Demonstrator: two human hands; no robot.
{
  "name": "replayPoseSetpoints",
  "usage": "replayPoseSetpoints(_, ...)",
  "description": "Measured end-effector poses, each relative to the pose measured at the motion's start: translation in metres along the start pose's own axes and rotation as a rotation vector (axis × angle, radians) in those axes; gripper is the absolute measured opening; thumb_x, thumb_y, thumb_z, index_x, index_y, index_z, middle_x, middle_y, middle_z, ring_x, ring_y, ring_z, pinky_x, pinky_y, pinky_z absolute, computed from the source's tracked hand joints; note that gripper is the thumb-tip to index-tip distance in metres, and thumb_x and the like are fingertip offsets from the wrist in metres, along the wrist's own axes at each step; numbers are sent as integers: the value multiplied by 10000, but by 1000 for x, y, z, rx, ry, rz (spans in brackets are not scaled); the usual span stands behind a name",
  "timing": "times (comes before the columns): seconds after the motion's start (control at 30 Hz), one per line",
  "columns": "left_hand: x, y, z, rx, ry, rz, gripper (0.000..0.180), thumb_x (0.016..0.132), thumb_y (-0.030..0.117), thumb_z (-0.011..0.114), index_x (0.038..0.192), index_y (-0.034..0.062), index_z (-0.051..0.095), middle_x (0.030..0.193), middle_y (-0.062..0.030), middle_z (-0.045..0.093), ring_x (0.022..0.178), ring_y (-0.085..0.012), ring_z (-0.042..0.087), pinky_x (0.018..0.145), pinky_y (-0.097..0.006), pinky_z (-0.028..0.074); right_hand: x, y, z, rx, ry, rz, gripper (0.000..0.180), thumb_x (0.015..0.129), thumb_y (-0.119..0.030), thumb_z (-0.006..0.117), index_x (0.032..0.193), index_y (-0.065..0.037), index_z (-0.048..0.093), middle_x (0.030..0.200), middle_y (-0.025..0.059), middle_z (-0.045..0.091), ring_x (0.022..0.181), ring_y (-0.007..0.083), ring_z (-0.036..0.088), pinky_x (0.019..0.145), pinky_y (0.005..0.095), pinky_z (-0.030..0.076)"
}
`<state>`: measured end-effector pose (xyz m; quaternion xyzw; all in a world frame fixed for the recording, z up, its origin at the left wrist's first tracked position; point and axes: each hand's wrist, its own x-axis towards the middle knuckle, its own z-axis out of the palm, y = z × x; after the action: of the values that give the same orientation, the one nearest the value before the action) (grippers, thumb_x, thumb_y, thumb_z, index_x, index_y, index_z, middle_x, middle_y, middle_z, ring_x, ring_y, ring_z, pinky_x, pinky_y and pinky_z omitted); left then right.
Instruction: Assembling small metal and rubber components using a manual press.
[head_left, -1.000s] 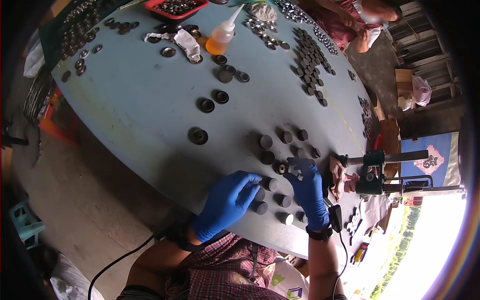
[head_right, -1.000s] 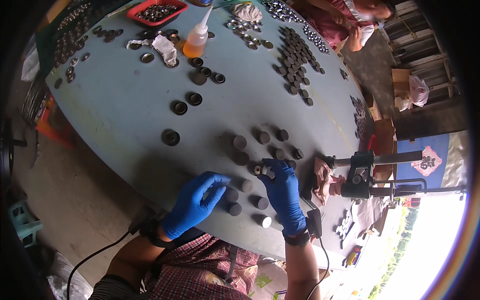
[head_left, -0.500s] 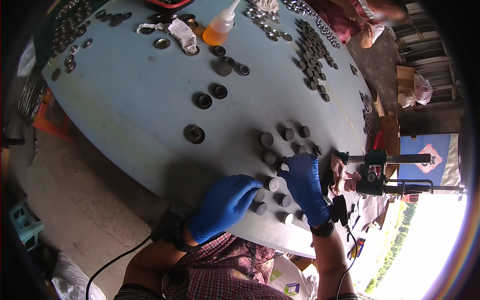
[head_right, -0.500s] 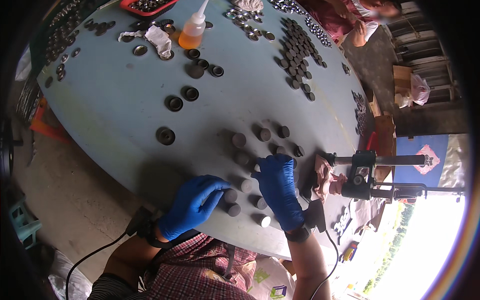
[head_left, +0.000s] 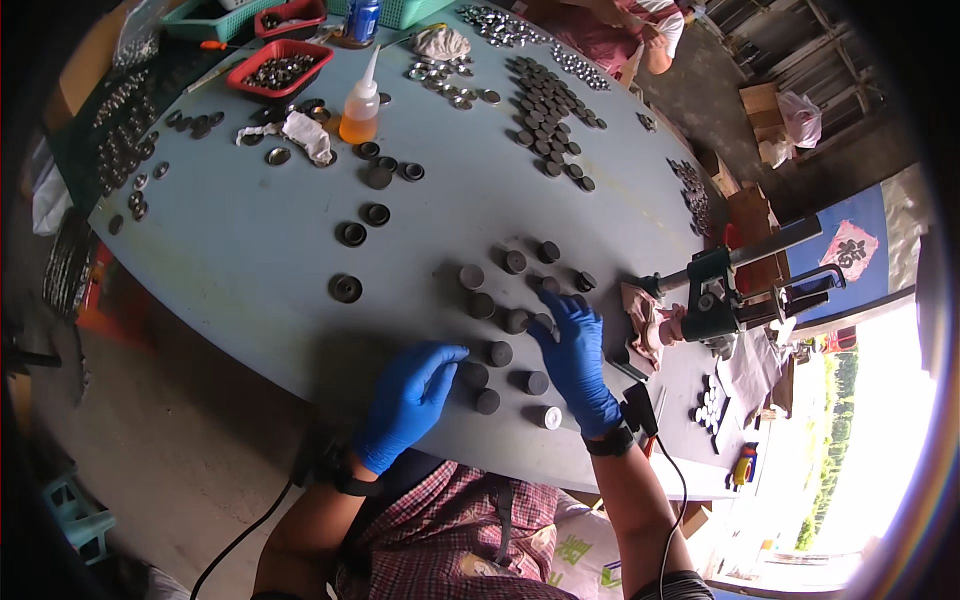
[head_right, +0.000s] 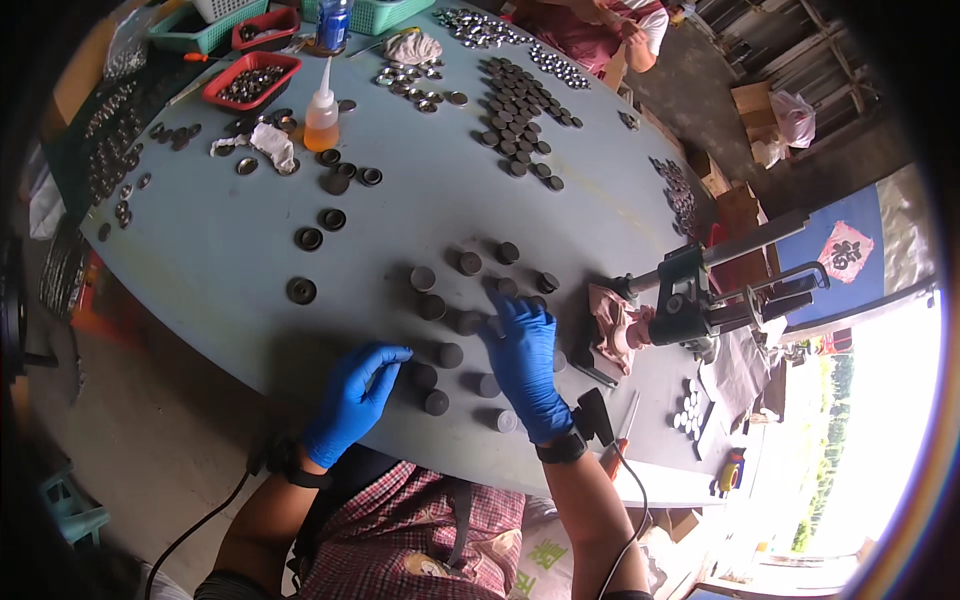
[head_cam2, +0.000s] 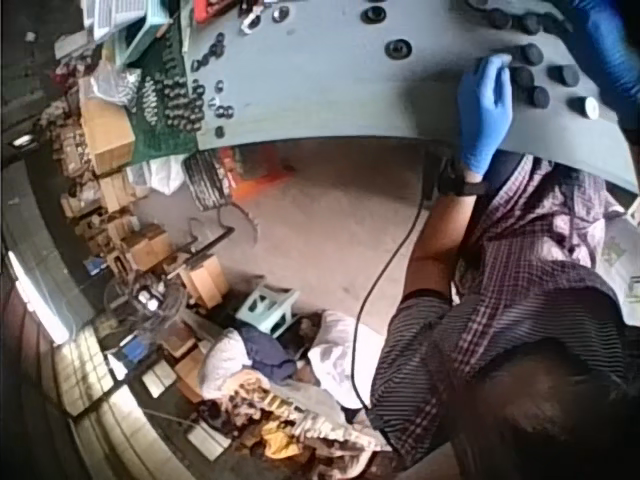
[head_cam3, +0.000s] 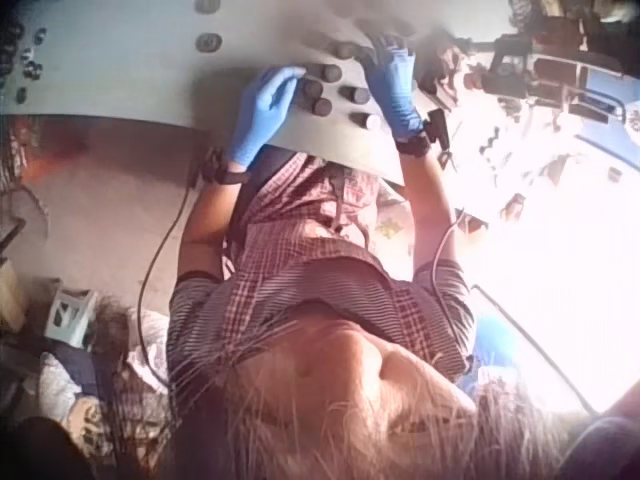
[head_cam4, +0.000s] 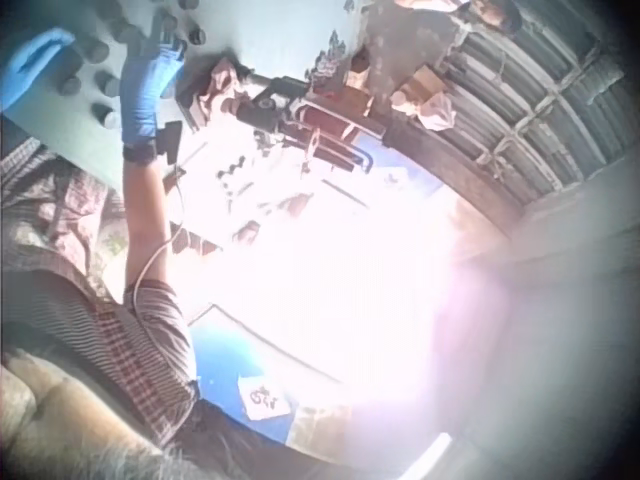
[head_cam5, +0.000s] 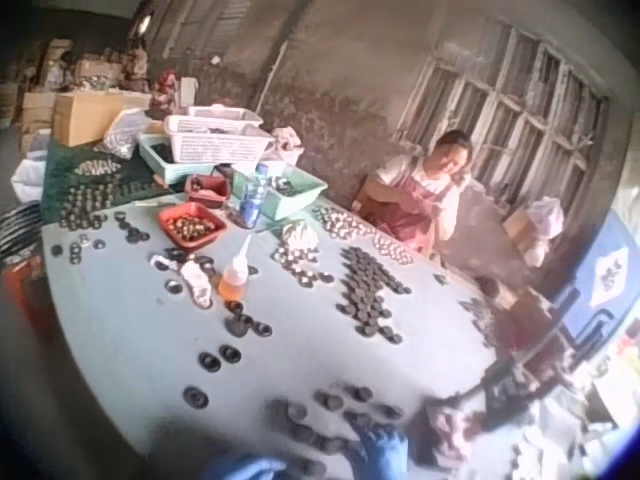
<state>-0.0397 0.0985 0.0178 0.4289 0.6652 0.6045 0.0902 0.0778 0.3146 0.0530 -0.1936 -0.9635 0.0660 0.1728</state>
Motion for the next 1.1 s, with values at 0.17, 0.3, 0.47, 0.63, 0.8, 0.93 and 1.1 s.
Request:
replayPoseSetpoints(0.17,20,16,21,51,-47,47,175,893,-20,592,1050,23,656,1005,-126,684,914,-299,677,790,-352,529,-4,88,-4,222,277,336,231,892,-106,639,1109,-35,677,1049,160,674,916,345,653,825,381,512)
replayPoseSetpoints(0.3,51,34,56,-4,-139,106,187,892,-4,600,1066,30,660,1024,-117,681,928,-291,671,796,-345,529,9,119,-3,458,263,505,189,882,-92,636,1049,-19,689,973,159,676,858,331,660,788,364,516)
replayPoseSetpoints(0.47,66,36,79,-18,-197,140,166,913,-8,587,1060,16,660,1040,-117,679,944,-266,672,801,-327,527,13,141,12,277,136,120,172,808,-52,640,967,-43,703,917,144,650,835,305,651,772,373,526)
replayPoseSetpoints(0.63,66,35,73,-68,-169,68,175,930,-15,569,1075,18,663,1020,-98,676,893,-217,668,763,-293,520,8,124,15,-83,-42,-1,310,826,-27,592,1130,-34,651,1057,139,651,960,313,646,813,387,538)
replayPoseSetpoints(0.8,64,34,68,-114,-156,-14,185,943,-12,563,1094,23,664,977,-64,664,767,-138,616,706,-262,503,-12,122,17,154,100,73,406,832,10,566,1234,-32,607,1240,160,623,1116,308,614,941,365,507)
replayPoseSetpoints(0.93,59,34,63,-158,-155,-24,183,951,-8,555,1096,24,663,969,-56,660,731,-105,581,686,-248,492,0,133,-2,282,-50,-37,436,830,18,575,1260,-52,603,1230,163,620,1127,317,600,979,383,484)
replayPoseSetpoints(1.1,46,35,39,-135,-164,-53,171,946,-5,557,1081,16,660,1027,-85,679,867,-163,660,773,-276,511,21,110,-12,223,18,62,435,812,19,588,1239,-61,604,1181,145,620,1082,343,590,958,417,472)
